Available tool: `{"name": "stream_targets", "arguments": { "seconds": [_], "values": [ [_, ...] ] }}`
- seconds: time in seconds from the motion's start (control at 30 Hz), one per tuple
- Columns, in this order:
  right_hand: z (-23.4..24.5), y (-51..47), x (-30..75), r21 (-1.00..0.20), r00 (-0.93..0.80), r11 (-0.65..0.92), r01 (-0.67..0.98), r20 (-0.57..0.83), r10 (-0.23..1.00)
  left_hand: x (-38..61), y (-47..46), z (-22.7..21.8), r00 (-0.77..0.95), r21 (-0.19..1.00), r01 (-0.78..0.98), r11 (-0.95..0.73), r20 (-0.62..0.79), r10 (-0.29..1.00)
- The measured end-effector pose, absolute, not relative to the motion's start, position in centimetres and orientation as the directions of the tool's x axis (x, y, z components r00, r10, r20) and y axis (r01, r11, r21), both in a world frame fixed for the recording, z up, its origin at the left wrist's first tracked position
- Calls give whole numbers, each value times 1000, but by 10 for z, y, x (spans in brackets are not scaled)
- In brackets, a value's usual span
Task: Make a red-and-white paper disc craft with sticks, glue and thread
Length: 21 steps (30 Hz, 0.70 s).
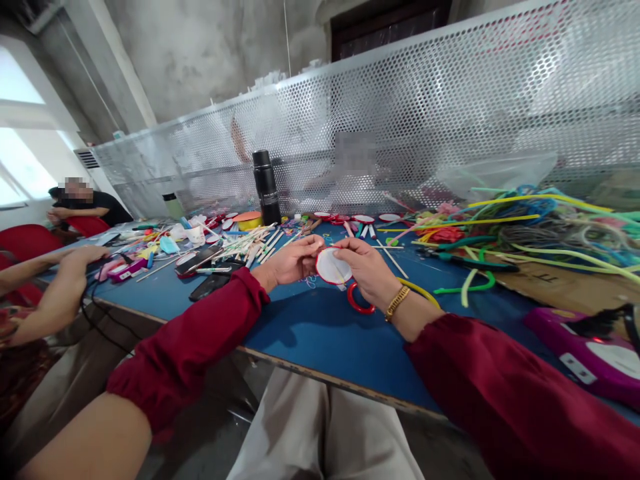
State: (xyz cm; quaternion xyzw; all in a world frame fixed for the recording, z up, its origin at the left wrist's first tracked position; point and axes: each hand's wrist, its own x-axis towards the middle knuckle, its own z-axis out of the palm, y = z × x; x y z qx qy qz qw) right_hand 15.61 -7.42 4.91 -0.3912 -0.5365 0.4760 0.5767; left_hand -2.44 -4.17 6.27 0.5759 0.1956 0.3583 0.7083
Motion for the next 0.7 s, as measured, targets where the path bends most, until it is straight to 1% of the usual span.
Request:
{"name": "stream_targets", "arguments": {
  "seconds": [0.13, 0.2, 0.23, 0.3, 0.37, 0.4, 0.43, 0.5, 0.57, 0.63, 0.7],
  "values": [
    [53, -78, 157, -960, -44, 218, -174, 229, 972, -25, -44, 64, 664, 967, -249, 55, 129, 737],
    [55, -82, 157, -961, -82, 181, -207, 201, 976, -25, -43, 63, 665, 978, -211, -6, 147, 732],
    [56, -84, 157, -964, -107, 156, -216, 182, 977, -25, -42, 64, 661, 982, -177, -66, 169, 731],
    [59, -89, 157, -971, -167, 112, -210, 148, 975, -25, -38, 64, 635, 964, -78, -255, 245, 733],
    [61, -92, 156, -977, -224, 86, -193, 129, 966, -24, -34, 65, 575, 893, 33, -450, 351, 739],
    [61, -94, 156, -979, -246, 80, -186, 126, 961, -22, -33, 65, 529, 857, 75, -509, 398, 749],
    [62, -95, 155, -980, -265, 77, -181, 124, 956, -21, -32, 65, 473, 842, 96, -531, 431, 768],
    [61, -95, 153, -983, -296, 77, -169, 126, 947, -17, -33, 63, 357, 873, 64, -483, 432, 828],
    [58, -94, 152, -984, -316, 89, -156, 135, 939, -14, -38, 62, 300, 936, -57, -348, 349, 888],
    [56, -92, 151, -982, -308, 111, -152, 154, 939, -12, -44, 63, 323, 962, -191, -193, 247, 914],
    [54, -90, 152, -978, -278, 133, -160, 174, 945, -11, -49, 65, 364, 953, -290, -84, 191, 911]
  ]
}}
